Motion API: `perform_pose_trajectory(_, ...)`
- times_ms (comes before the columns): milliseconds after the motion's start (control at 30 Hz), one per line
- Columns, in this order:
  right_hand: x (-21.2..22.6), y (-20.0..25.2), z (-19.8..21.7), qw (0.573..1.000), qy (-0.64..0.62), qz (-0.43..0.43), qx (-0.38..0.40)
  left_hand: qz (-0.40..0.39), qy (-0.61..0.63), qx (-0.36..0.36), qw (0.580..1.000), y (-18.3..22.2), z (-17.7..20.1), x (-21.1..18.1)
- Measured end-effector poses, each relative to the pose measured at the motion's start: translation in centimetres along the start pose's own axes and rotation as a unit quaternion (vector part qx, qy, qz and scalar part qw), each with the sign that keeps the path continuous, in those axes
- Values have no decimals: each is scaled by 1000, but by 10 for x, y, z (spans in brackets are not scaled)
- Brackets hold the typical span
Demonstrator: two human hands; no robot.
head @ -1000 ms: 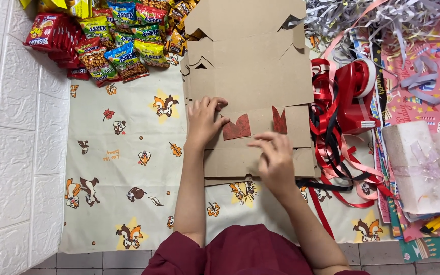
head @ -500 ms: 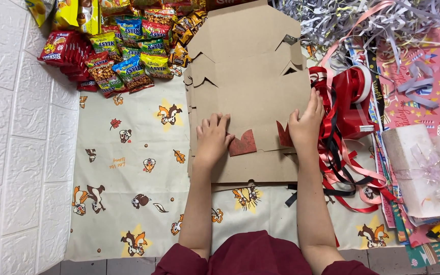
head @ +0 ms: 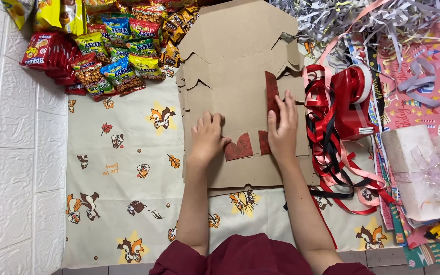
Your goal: Assembling a cardboard box by folding flaps and tucking them into slots.
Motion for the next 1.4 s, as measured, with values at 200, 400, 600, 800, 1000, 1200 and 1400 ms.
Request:
perform_pose_trajectory(200, -14, 11, -40, 971, 183, 63, 142, -5, -23, -13, 1000, 8, 10, -15)
perform_pose_trajectory(400, -21, 15, -52, 945, 259, 72, 187, -113, 41, -97, 988, 10, 1, -72)
perform_pose_trajectory(600, -28, 18, -53, 944, 249, 67, 206, -154, 97, -173, 968, -4, -48, -88)
perform_pose_trajectory(800, -38, 16, -55, 949, 229, 39, 215, -139, 4, -161, 977, -9, -58, -85)
perform_pose_trajectory(1000, -30, 13, -49, 953, 216, 36, 210, -140, -65, -196, 968, -7, -59, -88)
perform_pose_trajectory(1200, -18, -3, 19, 997, -27, -33, -61, -133, -64, -192, 970, -4, -53, -92)
perform_pose_trajectory(1400, -45, 7, 8, 994, 87, 0, -64, -137, -65, -188, 971, -2, -48, -93)
Point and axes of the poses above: each hand's wrist, its own y-axis away from the middle knuckle, its own z-axis out of the back of the hand, x = y × z, the point moved 8 cm from there along -y, towards the middle knuckle, and after that the axes turned 8 degrees about z, right-handed, at the moved point
